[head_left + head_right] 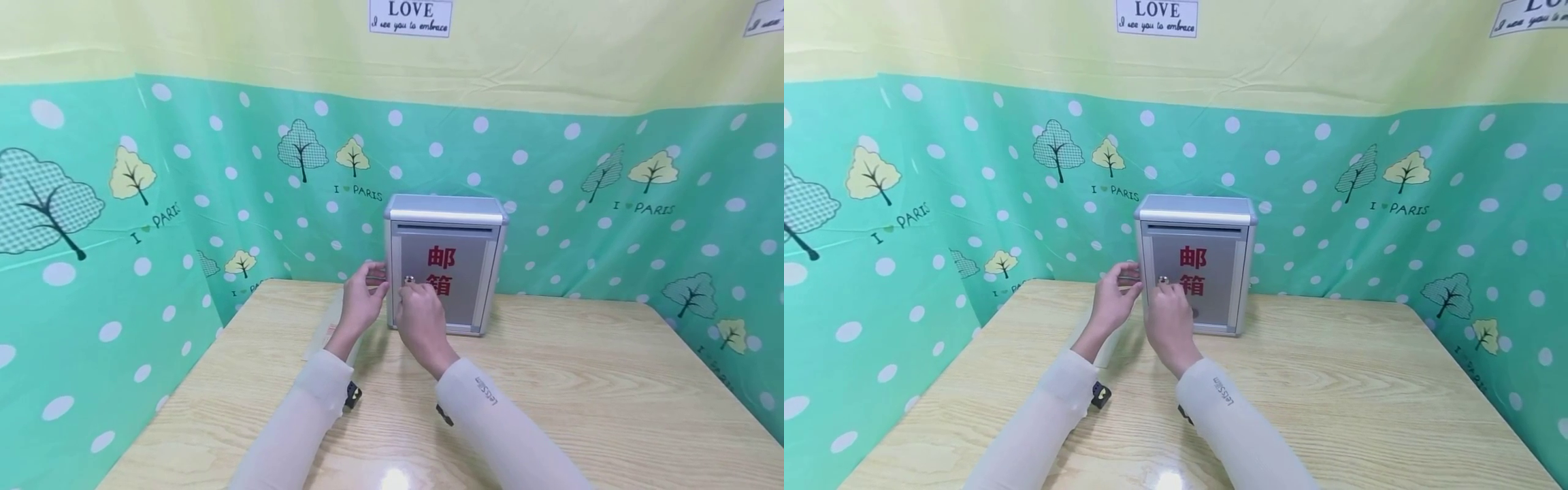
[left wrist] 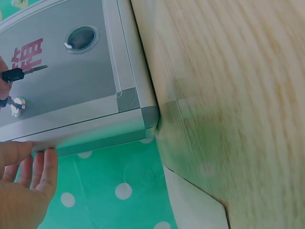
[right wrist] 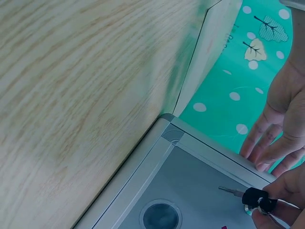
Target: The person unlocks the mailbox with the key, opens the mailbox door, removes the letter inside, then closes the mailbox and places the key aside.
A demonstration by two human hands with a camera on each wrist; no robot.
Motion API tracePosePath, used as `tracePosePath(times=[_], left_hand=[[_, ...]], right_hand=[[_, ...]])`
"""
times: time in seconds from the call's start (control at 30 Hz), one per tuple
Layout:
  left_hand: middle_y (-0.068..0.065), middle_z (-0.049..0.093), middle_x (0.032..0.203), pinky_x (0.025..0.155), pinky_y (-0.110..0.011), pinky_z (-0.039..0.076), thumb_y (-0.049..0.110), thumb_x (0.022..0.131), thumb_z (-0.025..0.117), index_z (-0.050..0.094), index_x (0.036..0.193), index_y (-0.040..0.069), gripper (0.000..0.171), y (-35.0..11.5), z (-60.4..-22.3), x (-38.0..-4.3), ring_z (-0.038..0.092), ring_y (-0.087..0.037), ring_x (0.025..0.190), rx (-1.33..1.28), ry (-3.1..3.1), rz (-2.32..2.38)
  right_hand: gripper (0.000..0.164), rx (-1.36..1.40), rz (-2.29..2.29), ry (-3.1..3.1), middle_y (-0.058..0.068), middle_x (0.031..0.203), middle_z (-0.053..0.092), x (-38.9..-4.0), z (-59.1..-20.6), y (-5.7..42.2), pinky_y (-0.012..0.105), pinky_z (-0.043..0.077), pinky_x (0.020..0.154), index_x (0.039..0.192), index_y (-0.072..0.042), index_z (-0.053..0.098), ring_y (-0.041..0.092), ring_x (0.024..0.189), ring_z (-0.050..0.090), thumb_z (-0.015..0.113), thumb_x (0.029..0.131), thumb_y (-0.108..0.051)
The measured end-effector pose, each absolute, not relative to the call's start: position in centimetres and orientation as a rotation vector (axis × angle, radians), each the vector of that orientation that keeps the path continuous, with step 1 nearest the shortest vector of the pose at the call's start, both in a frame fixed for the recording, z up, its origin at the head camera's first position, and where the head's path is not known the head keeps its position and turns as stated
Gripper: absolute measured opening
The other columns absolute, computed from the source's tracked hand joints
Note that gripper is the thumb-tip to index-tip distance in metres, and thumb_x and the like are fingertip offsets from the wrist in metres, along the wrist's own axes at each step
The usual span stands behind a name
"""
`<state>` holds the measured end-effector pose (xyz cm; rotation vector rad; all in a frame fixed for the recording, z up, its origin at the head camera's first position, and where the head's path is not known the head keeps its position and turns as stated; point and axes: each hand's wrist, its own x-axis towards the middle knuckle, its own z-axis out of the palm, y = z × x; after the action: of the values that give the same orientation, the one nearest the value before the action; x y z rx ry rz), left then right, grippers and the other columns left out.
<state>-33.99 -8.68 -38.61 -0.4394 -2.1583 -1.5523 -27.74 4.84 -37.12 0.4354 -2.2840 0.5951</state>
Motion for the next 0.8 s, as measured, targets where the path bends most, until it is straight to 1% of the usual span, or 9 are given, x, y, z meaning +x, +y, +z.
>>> tracePosePath(times=[0.17, 0.33, 0.53, 0.63, 0.8], left_hand=[[-0.015, 0.068, 0.114, 0.088, -0.031, 0.062, -0.007, 0.094, 0.067, 0.061, 0.127, 0.001, 0.035, -8.77, -38.62, -33.97, 0.07, -0.031, 0.104, -0.44, -2.157, -1.548], [-0.016, 0.068, 0.113, 0.088, -0.032, 0.062, -0.008, 0.093, 0.067, 0.061, 0.126, 0.0, 0.035, -8.71, -38.55, -33.96, 0.07, -0.032, 0.103, -0.45, -2.146, -1.559], [-0.015, 0.068, 0.113, 0.088, -0.032, 0.062, -0.007, 0.094, 0.068, 0.062, 0.126, 0.001, 0.034, -8.72, -38.57, -33.99, 0.07, -0.032, 0.103, -0.448, -2.152, -1.56], [-0.015, 0.068, 0.113, 0.088, -0.032, 0.062, -0.006, 0.094, 0.067, 0.061, 0.127, 0.001, 0.034, -8.78, -38.58, -33.97, 0.07, -0.031, 0.103, -0.447, -2.16, -1.559], [-0.015, 0.067, 0.113, 0.088, -0.031, 0.062, -0.007, 0.094, 0.067, 0.061, 0.127, 0.001, 0.034, -8.8, -38.57, -33.92, 0.07, -0.031, 0.103, -0.449, -2.157, -1.568]], right_hand=[[0.018, 0.452, 0.632, -2.269, 0.016, 0.103, 0.076, -27.43, -37.12, 4.94, 0.039, 0.062, 0.087, 0.1, 0.003, 0.076, 0.031, 0.098, 0.069, 0.07, 0.084, 0.01], [0.017, 0.461, 0.65, -2.246, 0.014, 0.101, 0.076, -27.35, -37.14, 5.06, 0.038, 0.062, 0.086, 0.1, 0.003, 0.075, 0.03, 0.096, 0.069, 0.068, 0.086, 0.009], [0.02, 0.479, 0.679, -2.22, 0.015, 0.106, 0.076, -27.37, -37.25, 5.22, 0.038, 0.061, 0.088, 0.105, 0.003, 0.074, 0.03, 0.097, 0.069, 0.066, 0.089, 0.009], [0.019, 0.474, 0.699, -2.229, 0.016, 0.108, 0.075, -27.34, -37.14, 5.33, 0.038, 0.061, 0.087, 0.108, 0.003, 0.074, 0.03, 0.096, 0.069, 0.066, 0.091, 0.006], [0.019, 0.453, 0.813, -2.255, 0.018, 0.107, 0.075, -27.22, -36.78, 5.56, 0.04, 0.062, 0.087, 0.111, 0.004, 0.074, 0.031, 0.096, 0.072, 0.066, 0.093, 0.004]])
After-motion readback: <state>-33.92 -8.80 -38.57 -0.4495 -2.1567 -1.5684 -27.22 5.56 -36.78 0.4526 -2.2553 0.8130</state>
